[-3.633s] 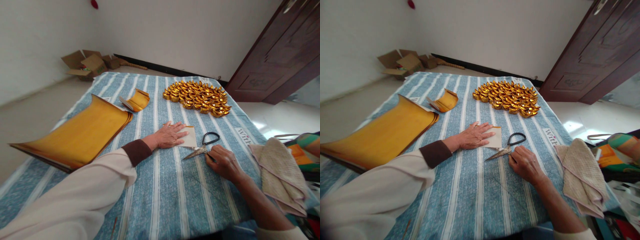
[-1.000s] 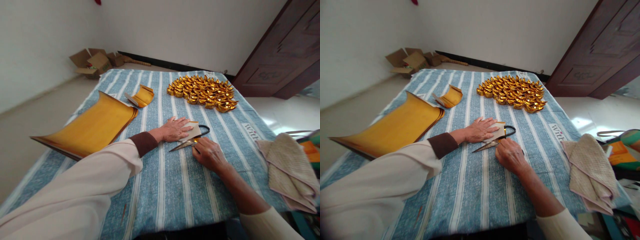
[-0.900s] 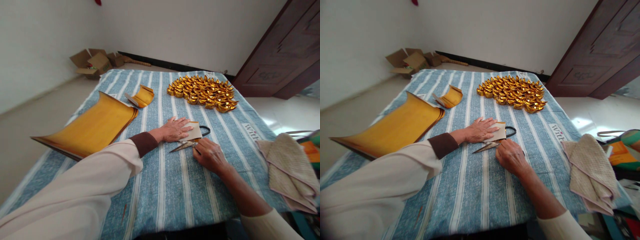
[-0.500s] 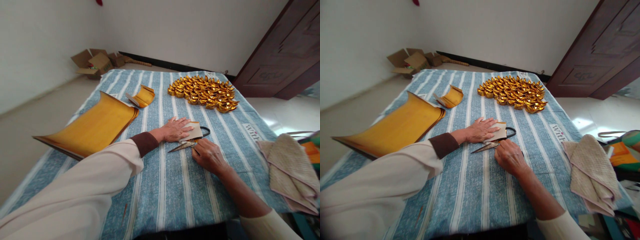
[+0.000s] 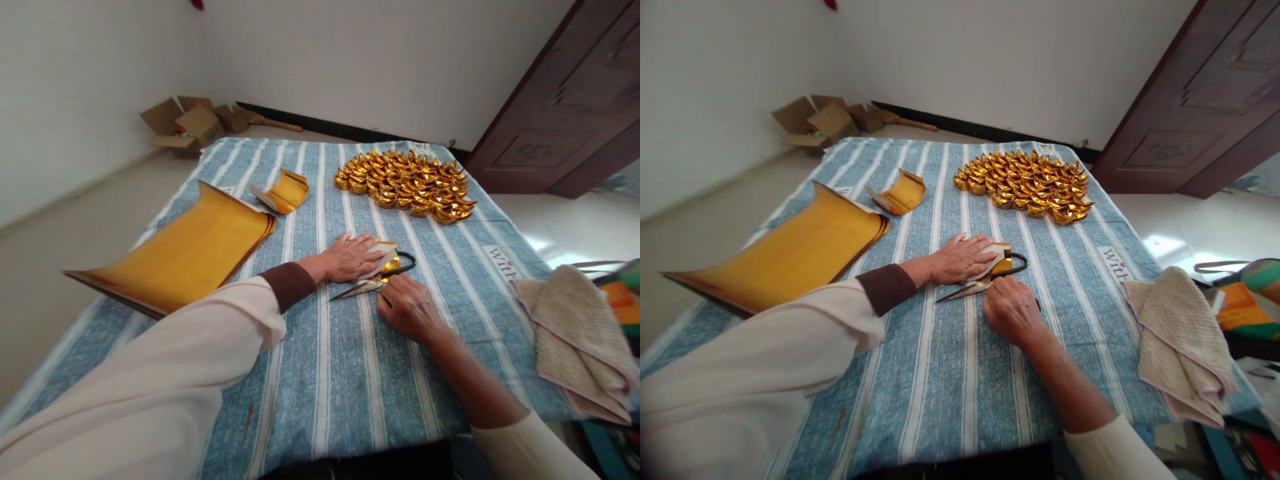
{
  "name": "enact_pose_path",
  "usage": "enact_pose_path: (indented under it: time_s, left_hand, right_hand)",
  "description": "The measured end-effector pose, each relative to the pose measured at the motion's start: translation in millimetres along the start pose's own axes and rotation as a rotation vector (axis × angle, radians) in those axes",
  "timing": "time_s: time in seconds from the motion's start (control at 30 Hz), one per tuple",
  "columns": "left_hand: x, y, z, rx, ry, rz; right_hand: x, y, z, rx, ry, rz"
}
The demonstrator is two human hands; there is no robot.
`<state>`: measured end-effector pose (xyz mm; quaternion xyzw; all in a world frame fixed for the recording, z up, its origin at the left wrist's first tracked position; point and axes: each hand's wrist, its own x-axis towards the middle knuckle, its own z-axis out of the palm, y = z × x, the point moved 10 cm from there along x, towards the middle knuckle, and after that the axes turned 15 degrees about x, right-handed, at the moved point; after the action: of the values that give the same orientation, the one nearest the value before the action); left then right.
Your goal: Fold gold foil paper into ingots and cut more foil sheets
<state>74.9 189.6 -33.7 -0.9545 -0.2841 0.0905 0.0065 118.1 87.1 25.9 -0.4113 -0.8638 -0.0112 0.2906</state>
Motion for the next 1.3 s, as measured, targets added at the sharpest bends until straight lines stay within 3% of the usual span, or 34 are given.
enact_pose_path:
  time_s: [0.53, 0.93, 1.13, 1.3]
  left_hand:
    - [1, -1, 1.6, -0.005, 0.019, 0.006]
    - [-3, 0, -4.1, -0.05, -0.048, -0.007]
    - [1, -11, -1.4, -0.172, -0.056, -0.067]
    - [-9, -23, -16.7, -0.161, 0.06, -0.137]
  right_hand:
    - [3, -3, 3, 0.01, 0.002, 0.028]
    - [-5, -8, -2, 0.034, 0.019, 0.044]
    - [-33, 6, -32, 0.069, 0.052, 0.144]
    - [-56, 56, -70, -0.175, 0.21, 0.367]
